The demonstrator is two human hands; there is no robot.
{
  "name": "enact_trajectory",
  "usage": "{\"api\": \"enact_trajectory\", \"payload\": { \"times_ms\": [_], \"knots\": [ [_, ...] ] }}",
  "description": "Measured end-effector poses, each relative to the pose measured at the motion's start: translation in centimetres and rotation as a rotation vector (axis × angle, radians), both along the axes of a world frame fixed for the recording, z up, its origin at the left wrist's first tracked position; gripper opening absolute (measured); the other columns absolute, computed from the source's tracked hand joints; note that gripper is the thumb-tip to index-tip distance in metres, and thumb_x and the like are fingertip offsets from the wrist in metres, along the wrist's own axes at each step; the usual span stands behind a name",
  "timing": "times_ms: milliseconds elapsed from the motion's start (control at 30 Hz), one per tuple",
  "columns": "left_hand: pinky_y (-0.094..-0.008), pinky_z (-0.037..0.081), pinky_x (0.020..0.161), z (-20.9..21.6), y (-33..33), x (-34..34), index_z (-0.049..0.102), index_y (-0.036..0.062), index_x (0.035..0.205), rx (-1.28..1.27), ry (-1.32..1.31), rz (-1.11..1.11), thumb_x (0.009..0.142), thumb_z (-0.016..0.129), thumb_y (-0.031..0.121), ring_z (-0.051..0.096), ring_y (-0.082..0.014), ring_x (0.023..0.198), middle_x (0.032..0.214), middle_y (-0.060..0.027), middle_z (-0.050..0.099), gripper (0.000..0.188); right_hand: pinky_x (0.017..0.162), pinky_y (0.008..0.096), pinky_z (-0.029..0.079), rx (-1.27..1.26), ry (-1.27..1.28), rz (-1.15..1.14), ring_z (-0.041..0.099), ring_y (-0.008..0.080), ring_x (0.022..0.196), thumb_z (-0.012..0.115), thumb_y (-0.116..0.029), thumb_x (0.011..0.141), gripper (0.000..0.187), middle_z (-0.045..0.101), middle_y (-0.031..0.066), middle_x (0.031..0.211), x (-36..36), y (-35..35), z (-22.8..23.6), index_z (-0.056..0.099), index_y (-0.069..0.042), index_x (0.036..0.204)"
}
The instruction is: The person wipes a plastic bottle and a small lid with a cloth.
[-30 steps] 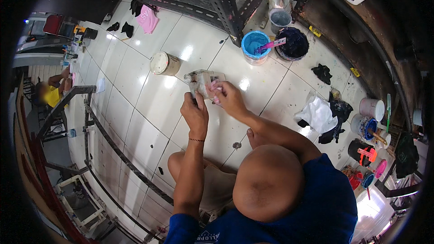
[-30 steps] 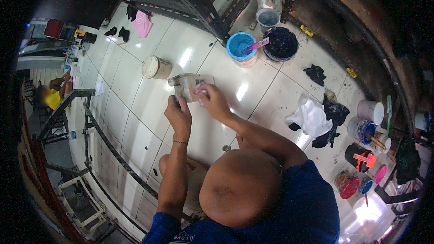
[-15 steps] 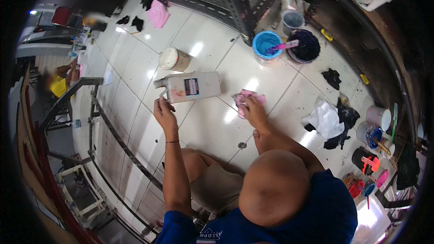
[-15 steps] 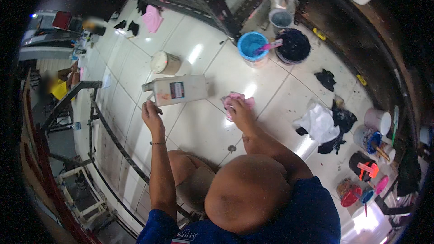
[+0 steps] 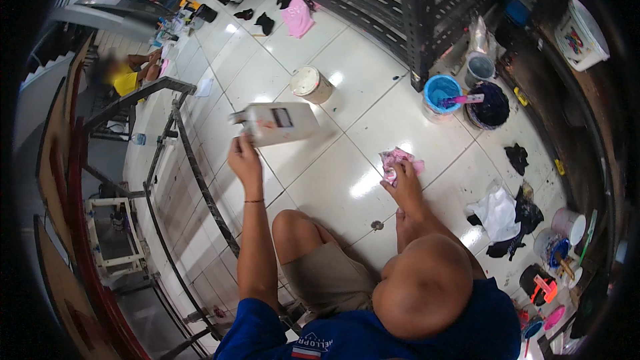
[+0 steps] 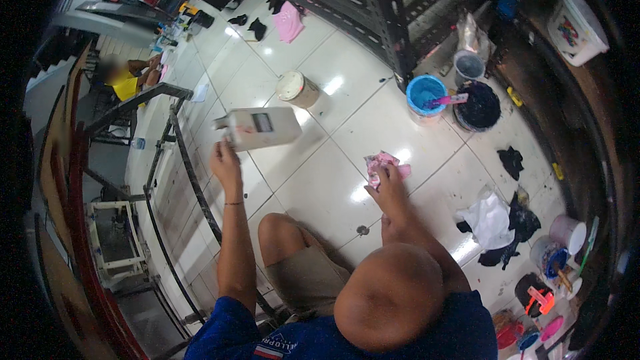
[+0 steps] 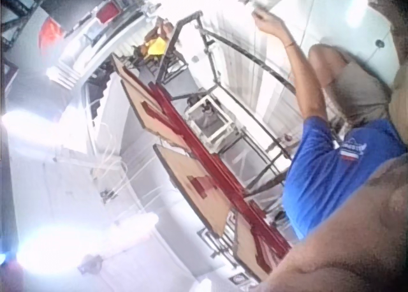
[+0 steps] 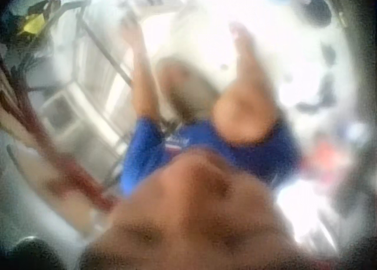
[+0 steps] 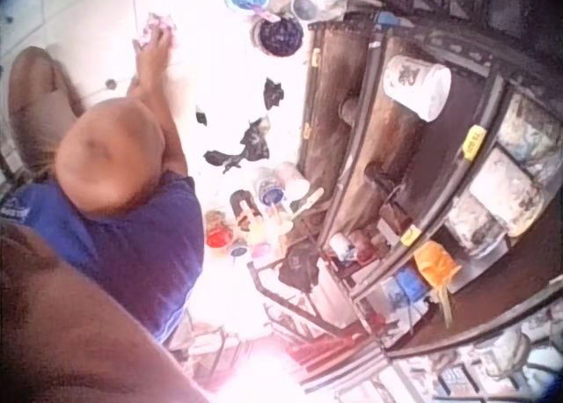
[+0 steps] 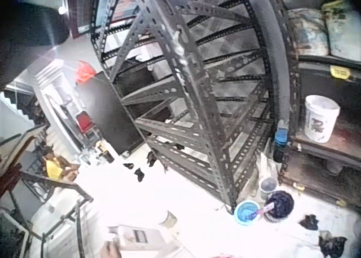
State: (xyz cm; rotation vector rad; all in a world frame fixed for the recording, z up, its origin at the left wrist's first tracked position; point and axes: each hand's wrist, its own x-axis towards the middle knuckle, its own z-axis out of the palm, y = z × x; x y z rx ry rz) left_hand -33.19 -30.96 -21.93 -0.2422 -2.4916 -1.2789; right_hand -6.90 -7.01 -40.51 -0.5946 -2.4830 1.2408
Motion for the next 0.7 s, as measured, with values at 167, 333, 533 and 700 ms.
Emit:
{"api": "enact_trajectory", "payload": {
  "times_ms": [167, 333, 533, 700],
  "knots": [
    [-0.0343, 0.033, 0.047, -1.4, 4.9, 4.6, 0.052, -0.0031, 0.073, -0.260, 0.062, -0.175, 0.095, 0.060, 0.018, 0.035, -0.0154, 0.050, 0.054, -0.0136, 0.045, 0.031, 0.089, 0.0423, 0.048, 0.049, -0.147, 0.048, 0.054, 0.0386, 0.112, 0.072, -0.005, 0.078, 0.047, 0.052, 0.0187, 0.121, 0.3, 0.0, -3.0, 0.057, -0.006, 0.122],
    [-0.0402, 0.042, 0.055, -4.2, 8.9, 9.2, 0.055, -0.0007, 0.077, -0.264, -0.102, -0.479, 0.089, 0.062, 0.014, 0.052, -0.0368, 0.058, 0.066, -0.0207, 0.052, 0.020, 0.095, 0.0353, 0.047, -0.549, 0.029, -0.270, 0.059, 0.0255, 0.112, 0.064, 0.005, 0.080, 0.044, 0.060, 0.0155, 0.118, -1.9, 3.2, -0.5, 0.053, -0.001, 0.123],
    [-0.0431, 0.043, 0.066, -5.0, 10.2, 10.7, 0.056, -0.0021, 0.094, -0.314, -0.018, -0.739, 0.086, 0.065, 0.009, 0.052, -0.0361, 0.074, 0.079, -0.0183, 0.052, 0.016, 0.095, 0.0302, 0.046, -0.946, 0.255, -0.076, 0.057, 0.0174, 0.113, 0.054, -0.007, 0.096, 0.040, 0.059, 0.0128, 0.123, -4.9, 6.2, 5.1, 0.046, 0.003, 0.134],
    [-0.0424, 0.043, 0.068, -5.9, 9.8, 8.7, 0.056, -0.0013, 0.098, -0.340, -0.013, -0.833, 0.084, 0.067, 0.009, 0.051, -0.0349, 0.077, 0.082, -0.0168, 0.051, 0.021, 0.090, 0.0285, 0.048, -0.430, 0.233, 0.029, 0.060, 0.0167, 0.104, 0.054, -0.017, 0.099, 0.029, 0.061, 0.0103, 0.119, -8.1, 5.0, 5.2, 0.063, -0.002, 0.123]
  ]
}}
